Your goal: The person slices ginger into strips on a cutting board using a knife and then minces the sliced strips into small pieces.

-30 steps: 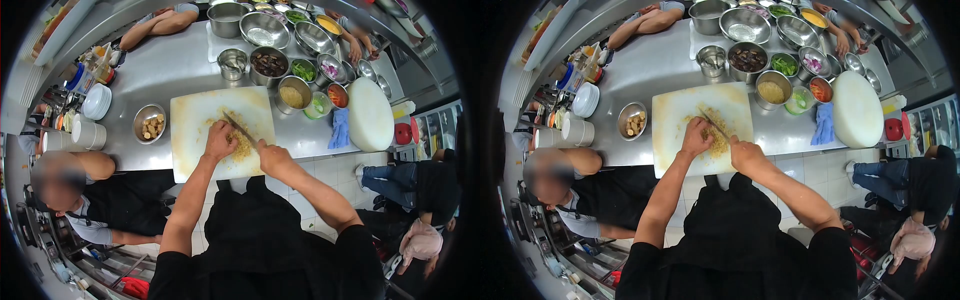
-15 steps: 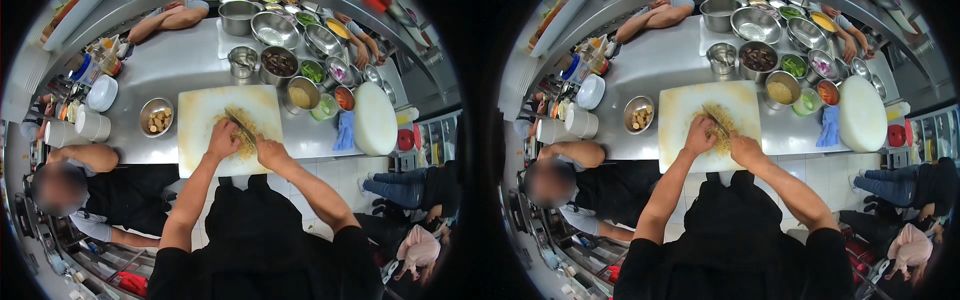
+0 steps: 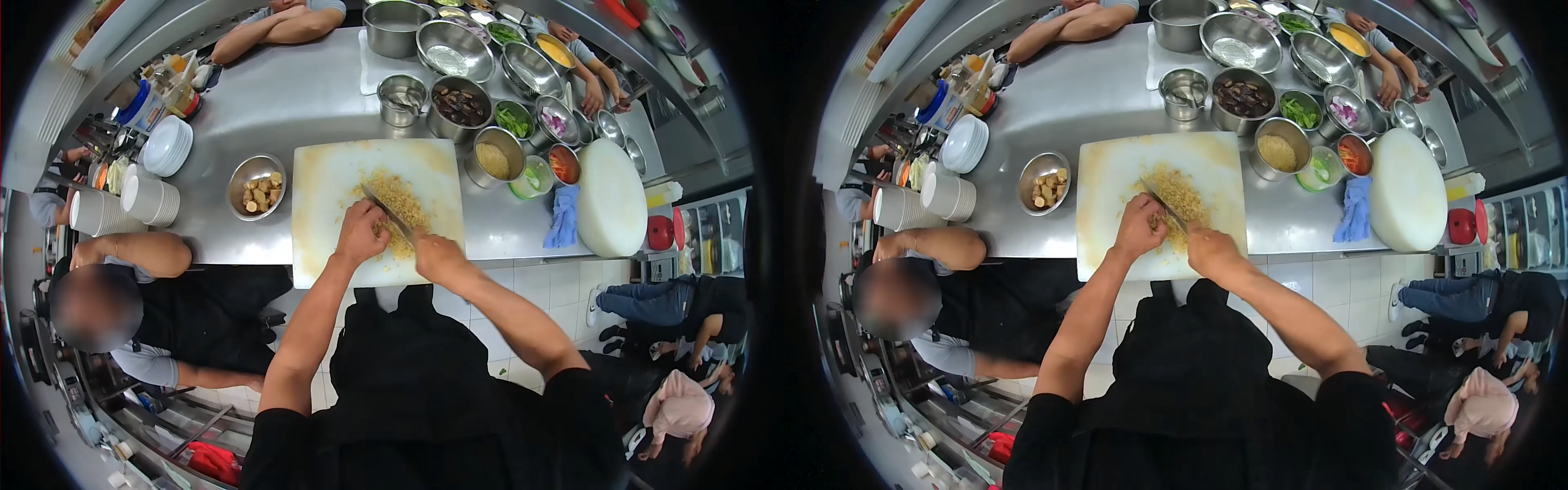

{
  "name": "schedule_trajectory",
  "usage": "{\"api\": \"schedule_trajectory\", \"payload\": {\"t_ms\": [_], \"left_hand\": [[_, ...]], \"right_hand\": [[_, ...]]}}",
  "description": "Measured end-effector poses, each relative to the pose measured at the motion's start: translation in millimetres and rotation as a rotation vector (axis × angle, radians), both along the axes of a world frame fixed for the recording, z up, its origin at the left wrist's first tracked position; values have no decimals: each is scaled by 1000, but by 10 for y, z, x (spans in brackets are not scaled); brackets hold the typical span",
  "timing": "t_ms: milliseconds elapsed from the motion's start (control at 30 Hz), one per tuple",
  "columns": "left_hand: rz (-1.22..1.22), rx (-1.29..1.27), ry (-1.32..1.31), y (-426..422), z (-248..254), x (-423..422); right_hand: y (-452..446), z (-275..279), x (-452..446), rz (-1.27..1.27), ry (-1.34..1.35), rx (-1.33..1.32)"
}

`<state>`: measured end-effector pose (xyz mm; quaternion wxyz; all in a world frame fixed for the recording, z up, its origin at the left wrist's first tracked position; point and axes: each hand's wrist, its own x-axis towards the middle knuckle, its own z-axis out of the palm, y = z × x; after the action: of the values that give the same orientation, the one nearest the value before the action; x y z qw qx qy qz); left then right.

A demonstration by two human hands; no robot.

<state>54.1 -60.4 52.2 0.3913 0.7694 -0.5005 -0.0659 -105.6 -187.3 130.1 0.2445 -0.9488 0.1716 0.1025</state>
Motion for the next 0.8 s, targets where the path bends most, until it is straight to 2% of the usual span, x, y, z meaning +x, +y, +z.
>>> {"api": "schedule_trajectory", "payload": {"t_ms": [67, 200, 367, 433, 500, 567, 700, 767, 800], "left_hand": [[13, -30, -18, -9, -47, 34], [69, -157, -27, 36, 87, -3], [44, -33, 7, 109, 24, 38], [53, 32, 25, 172, 35, -44], [95, -89, 39, 136, 125, -9], [103, -60, 41, 182, 71, -14], [125, 9, 30, 192, -4, -11], [67, -71, -7, 249, -35, -40], [121, -122, -1, 227, 19, -11]], "right_hand": [[13, -73, 60, -22, 2, 0], [-78, 331, 10, 38, 56, 12], [116, -155, 52, -7, 7, -15], [102, -2, 80, -2, 30, -20], [11, 252, 82, 21, 51, 0], [95, 358, -24, 48, 101, 10], [203, -4, 68, 3, 100, 0], [156, -90, -54, 13, 17, -7], [99, 25, -26, 18, -3, -12]]}}
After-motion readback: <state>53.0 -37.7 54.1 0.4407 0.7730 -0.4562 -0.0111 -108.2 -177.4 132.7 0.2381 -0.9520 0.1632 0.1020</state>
